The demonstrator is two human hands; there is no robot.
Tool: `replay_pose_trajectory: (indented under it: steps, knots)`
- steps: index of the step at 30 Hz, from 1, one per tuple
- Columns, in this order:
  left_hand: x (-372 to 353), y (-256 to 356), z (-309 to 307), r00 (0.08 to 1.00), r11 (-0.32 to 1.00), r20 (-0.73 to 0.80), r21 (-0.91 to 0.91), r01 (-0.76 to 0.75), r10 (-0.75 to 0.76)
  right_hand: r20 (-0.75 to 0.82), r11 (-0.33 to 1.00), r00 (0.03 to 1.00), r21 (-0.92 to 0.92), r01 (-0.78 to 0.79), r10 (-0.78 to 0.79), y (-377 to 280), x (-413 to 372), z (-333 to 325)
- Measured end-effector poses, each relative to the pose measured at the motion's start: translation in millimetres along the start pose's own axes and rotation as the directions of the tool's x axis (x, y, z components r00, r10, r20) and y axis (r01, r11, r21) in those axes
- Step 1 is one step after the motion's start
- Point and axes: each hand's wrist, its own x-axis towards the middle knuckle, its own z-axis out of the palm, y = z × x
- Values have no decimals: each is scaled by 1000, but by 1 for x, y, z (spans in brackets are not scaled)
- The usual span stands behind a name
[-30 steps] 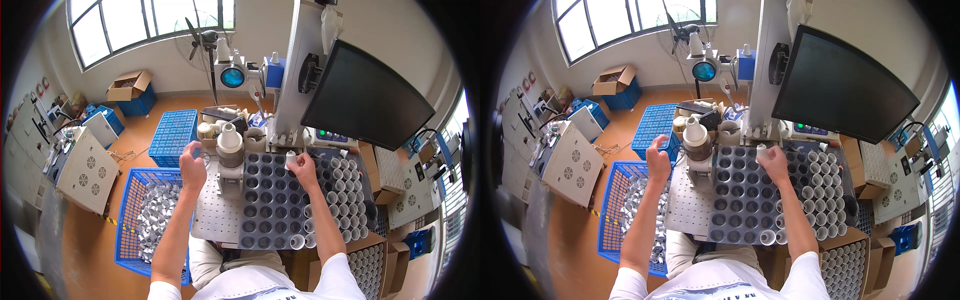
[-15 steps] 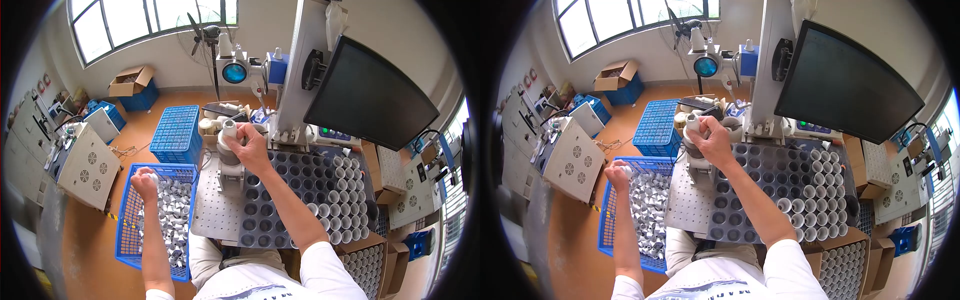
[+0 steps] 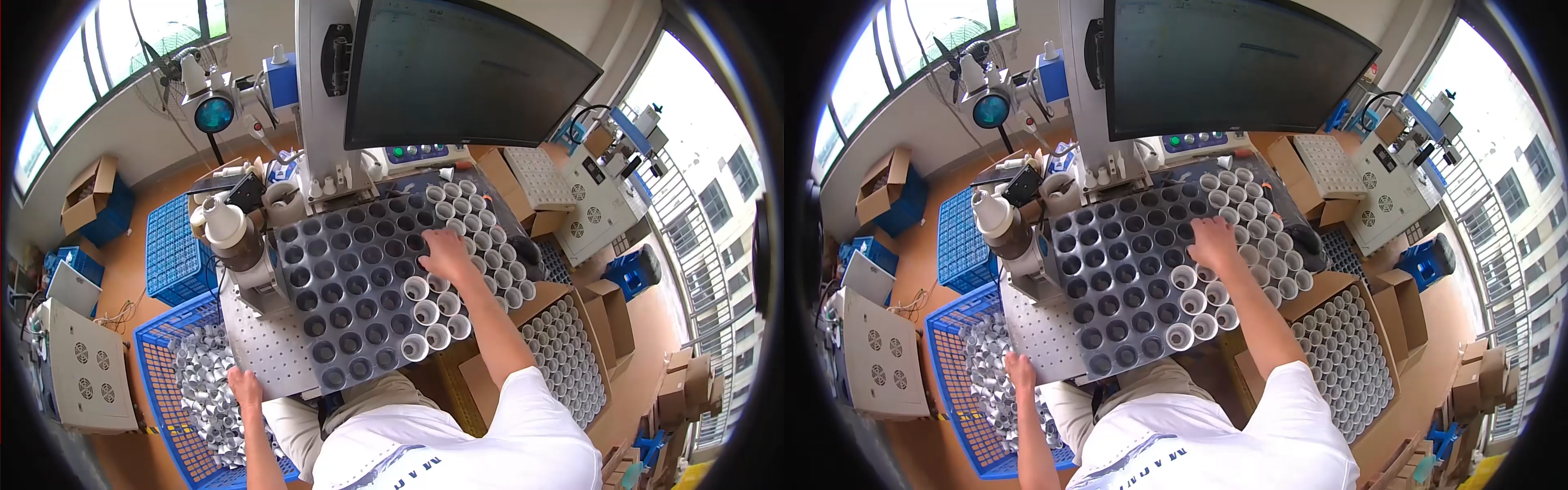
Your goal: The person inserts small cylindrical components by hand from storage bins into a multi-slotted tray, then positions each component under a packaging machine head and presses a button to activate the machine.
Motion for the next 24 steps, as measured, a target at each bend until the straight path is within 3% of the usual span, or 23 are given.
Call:
replay_pose_trajectory:
  steps: [1,5,8,11,13,16,21,23,24]
  knots:
    - [0,7,-4,1000,1000,11,-1,13,-13,152,997,986,-64,-54,63,22,3,-2]
    - [0,10,-5,1000,998,-21,-60,-4,2,190,989,982,-141,33,-6,44,0,-9]
    - [1,9,-9,1000,996,14,-81,25,-24,266,986,963,-168,3,42,31,11,-35]
    - [1,16,-14,996,993,47,-80,82,-78,99,969,995,241,-52,28,13,30,-42]
    - [4,19,-15,995,993,50,-84,88,-84,43,918,998,397,15,-34,-16,41,-47]
    - [4,10,-12,999,995,21,-88,43,-41,-59,711,998,701,54,-17,-29,64,2]
    - [-2,10,-9,1000,999,-4,-52,9,-10,-349,699,932,690,186,97,-22,76,70]
    - [-5,14,-9,997,997,-49,-49,55,-58,-400,707,914,666,236,72,-25,74,71]
    - [-5,19,-9,992,992,-57,-62,106,-109,-349,720,934,667,190,77,-27,73,69]
